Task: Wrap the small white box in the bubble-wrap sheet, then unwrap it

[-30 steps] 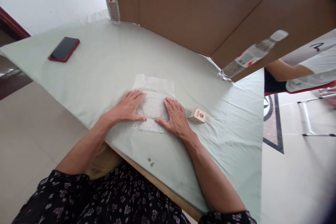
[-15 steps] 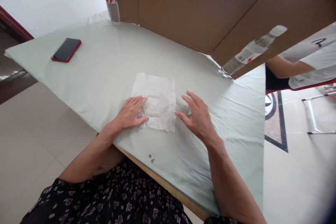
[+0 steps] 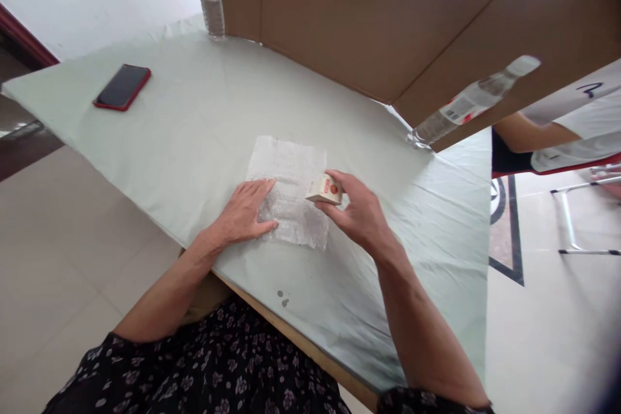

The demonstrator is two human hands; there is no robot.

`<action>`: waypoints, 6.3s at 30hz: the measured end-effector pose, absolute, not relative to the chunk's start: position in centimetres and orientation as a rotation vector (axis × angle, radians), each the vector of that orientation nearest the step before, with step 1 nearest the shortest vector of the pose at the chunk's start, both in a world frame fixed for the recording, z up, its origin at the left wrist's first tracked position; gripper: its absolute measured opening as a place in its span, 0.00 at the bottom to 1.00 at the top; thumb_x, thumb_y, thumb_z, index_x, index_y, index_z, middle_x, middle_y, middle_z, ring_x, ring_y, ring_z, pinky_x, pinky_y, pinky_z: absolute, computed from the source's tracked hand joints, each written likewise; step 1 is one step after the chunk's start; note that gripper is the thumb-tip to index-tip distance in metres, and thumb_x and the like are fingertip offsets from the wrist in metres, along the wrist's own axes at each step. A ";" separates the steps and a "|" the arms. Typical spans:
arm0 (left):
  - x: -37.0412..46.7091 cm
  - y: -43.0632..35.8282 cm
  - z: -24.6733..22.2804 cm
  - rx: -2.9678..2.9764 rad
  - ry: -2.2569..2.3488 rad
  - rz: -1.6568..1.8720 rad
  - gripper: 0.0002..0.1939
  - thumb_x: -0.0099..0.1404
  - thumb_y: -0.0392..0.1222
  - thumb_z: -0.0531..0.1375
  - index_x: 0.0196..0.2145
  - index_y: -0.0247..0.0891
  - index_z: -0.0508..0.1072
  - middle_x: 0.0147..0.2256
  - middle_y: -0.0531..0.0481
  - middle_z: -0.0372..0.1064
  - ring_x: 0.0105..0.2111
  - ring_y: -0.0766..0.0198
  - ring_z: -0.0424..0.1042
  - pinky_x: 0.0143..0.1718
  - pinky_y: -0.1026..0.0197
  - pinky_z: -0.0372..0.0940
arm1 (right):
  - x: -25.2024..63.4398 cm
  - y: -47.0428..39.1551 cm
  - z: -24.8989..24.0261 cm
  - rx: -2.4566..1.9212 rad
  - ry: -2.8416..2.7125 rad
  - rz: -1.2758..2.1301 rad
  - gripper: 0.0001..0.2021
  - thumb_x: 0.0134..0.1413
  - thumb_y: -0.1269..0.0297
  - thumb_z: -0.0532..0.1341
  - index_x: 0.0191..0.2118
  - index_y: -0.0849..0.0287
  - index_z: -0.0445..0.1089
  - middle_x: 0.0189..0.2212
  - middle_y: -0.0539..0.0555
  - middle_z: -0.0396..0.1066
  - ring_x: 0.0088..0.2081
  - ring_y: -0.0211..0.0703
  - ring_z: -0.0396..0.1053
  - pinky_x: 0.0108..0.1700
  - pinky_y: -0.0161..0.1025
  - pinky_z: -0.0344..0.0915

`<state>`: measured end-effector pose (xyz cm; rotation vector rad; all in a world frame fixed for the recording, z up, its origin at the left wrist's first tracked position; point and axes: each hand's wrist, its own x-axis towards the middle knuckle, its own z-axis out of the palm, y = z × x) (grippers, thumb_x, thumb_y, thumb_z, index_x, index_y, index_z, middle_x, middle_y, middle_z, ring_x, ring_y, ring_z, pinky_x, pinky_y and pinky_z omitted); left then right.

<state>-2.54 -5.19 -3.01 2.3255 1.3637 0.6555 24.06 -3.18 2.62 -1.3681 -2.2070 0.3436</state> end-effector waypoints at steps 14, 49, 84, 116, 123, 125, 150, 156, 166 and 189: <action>-2.5 -5.0 -3.2 2.302 1.369 0.631 0.46 0.59 0.51 0.66 0.69 0.36 0.52 0.63 0.34 0.62 0.64 0.42 0.61 0.65 0.40 0.55 | 21.3 -1.3 -2.8 -1.277 -2.297 0.608 0.27 0.58 0.59 0.61 0.63 0.56 0.64 0.58 0.61 0.72 0.56 0.57 0.71 0.57 0.55 0.67; -2.5 -9.5 -0.2 2.520 1.356 0.520 0.21 0.59 0.31 0.60 0.50 0.39 0.74 0.65 0.37 0.60 0.64 0.43 0.61 0.65 0.39 0.58 | 22.6 -8.9 -0.2 -1.052 -2.557 -0.039 0.11 0.63 0.75 0.55 0.41 0.55 0.74 0.44 0.55 0.80 0.43 0.48 0.73 0.54 0.50 0.62; 0.5 -2.8 -0.2 1.604 1.328 1.103 0.07 0.61 0.41 0.62 0.27 0.38 0.70 0.38 0.48 0.77 0.39 0.62 0.74 0.41 0.61 0.65 | 20.1 -1.2 -0.1 -1.242 -1.788 0.962 0.10 0.56 0.56 0.65 0.29 0.55 0.69 0.37 0.52 0.79 0.39 0.44 0.74 0.44 0.40 0.66; 0.4 -2.0 -0.5 1.485 1.356 1.016 0.09 0.58 0.46 0.62 0.31 0.37 0.71 0.34 0.49 0.74 0.35 0.63 0.71 0.39 0.60 0.65 | 18.8 -3.7 1.1 -1.083 -2.510 -0.092 0.09 0.68 0.70 0.54 0.42 0.58 0.73 0.40 0.55 0.78 0.42 0.46 0.69 0.46 0.43 0.56; -1.7 -3.4 0.3 1.545 1.550 0.977 0.14 0.58 0.42 0.60 0.42 0.38 0.72 0.35 0.51 0.74 0.35 0.63 0.71 0.39 0.60 0.66 | 18.5 -3.7 1.2 -1.161 -2.581 -0.145 0.10 0.68 0.68 0.54 0.49 0.54 0.71 0.43 0.55 0.75 0.43 0.47 0.64 0.47 0.44 0.53; -1.9 -3.3 0.2 1.551 1.595 0.927 0.13 0.59 0.41 0.58 0.42 0.38 0.72 0.29 0.54 0.71 0.28 0.65 0.68 0.33 0.62 0.64 | 18.3 -3.8 1.0 -1.168 -2.583 -0.188 0.11 0.68 0.68 0.54 0.50 0.53 0.70 0.44 0.55 0.74 0.43 0.47 0.63 0.48 0.45 0.52; -2.0 -2.6 0.6 1.305 1.753 0.718 0.20 0.56 0.48 0.61 0.44 0.35 0.73 0.31 0.48 0.72 0.26 0.61 0.71 0.22 0.63 0.64 | 17.3 -3.7 0.0 -1.176 -2.563 -0.363 0.10 0.66 0.71 0.54 0.47 0.54 0.71 0.42 0.58 0.73 0.43 0.51 0.60 0.47 0.48 0.50; -1.4 -2.1 0.9 1.376 1.773 0.592 0.09 0.56 0.46 0.59 0.24 0.38 0.69 0.20 0.55 0.61 0.20 0.65 0.62 0.20 0.64 0.57 | 17.2 -3.6 -0.1 -1.159 -2.550 -0.401 0.10 0.67 0.70 0.54 0.47 0.56 0.71 0.41 0.58 0.73 0.42 0.51 0.60 0.47 0.48 0.50; -0.2 -1.6 0.9 1.574 1.909 0.700 0.09 0.54 0.43 0.59 0.22 0.41 0.61 0.21 0.57 0.58 0.24 0.65 0.59 0.25 0.64 0.56 | 17.1 -3.7 -0.1 -1.182 -2.555 -0.278 0.12 0.66 0.71 0.55 0.51 0.57 0.70 0.42 0.58 0.73 0.42 0.50 0.62 0.50 0.49 0.49; 1.3 -3.0 3.2 1.732 1.431 0.659 0.13 0.58 0.39 0.54 0.33 0.37 0.78 0.30 0.50 0.74 0.30 0.62 0.72 0.35 0.60 0.69 | 19.4 -3.3 3.1 -1.149 -2.404 0.257 0.09 0.59 0.72 0.56 0.35 0.58 0.74 0.38 0.55 0.80 0.41 0.46 0.73 0.54 0.47 0.56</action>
